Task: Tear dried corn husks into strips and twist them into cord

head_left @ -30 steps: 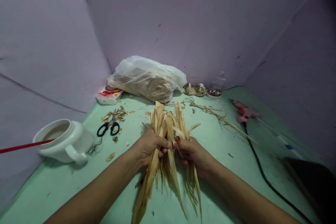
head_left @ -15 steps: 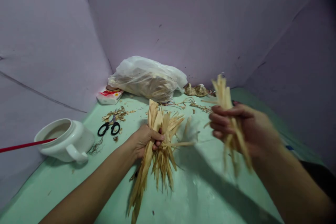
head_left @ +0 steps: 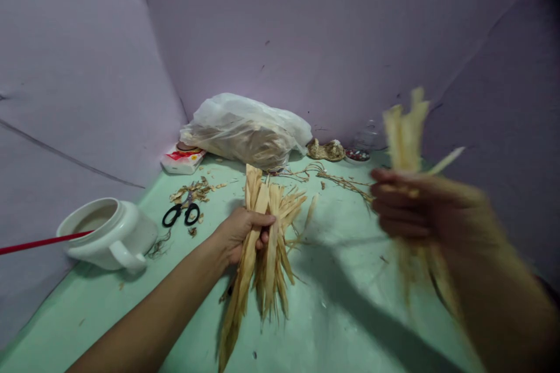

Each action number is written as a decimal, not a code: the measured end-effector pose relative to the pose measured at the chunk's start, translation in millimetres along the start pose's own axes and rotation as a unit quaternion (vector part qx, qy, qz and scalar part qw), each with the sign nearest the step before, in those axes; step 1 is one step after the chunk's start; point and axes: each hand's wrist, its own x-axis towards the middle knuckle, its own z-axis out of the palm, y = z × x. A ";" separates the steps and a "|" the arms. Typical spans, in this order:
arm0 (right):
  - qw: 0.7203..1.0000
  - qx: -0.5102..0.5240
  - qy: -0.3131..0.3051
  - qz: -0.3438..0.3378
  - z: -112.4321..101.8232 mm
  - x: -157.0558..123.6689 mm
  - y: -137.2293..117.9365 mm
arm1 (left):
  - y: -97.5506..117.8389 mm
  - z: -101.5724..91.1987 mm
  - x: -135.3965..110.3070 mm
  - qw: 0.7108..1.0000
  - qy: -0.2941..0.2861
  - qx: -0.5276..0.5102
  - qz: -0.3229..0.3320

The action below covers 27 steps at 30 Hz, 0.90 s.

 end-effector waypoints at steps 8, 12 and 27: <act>0.967 -0.096 -0.128 0.197 49.0 5.4 110.1 | -6.7 10.4 -5.3 0.999 -0.008 -0.004 0.039; 0.961 -0.130 -0.156 0.190 49.9 1.4 118.9 | -9.0 18.3 -9.8 0.998 -0.001 0.019 0.056; 0.973 -0.131 -0.105 0.161 48.4 4.0 125.3 | -15.1 20.6 -11.1 0.985 0.029 0.133 0.110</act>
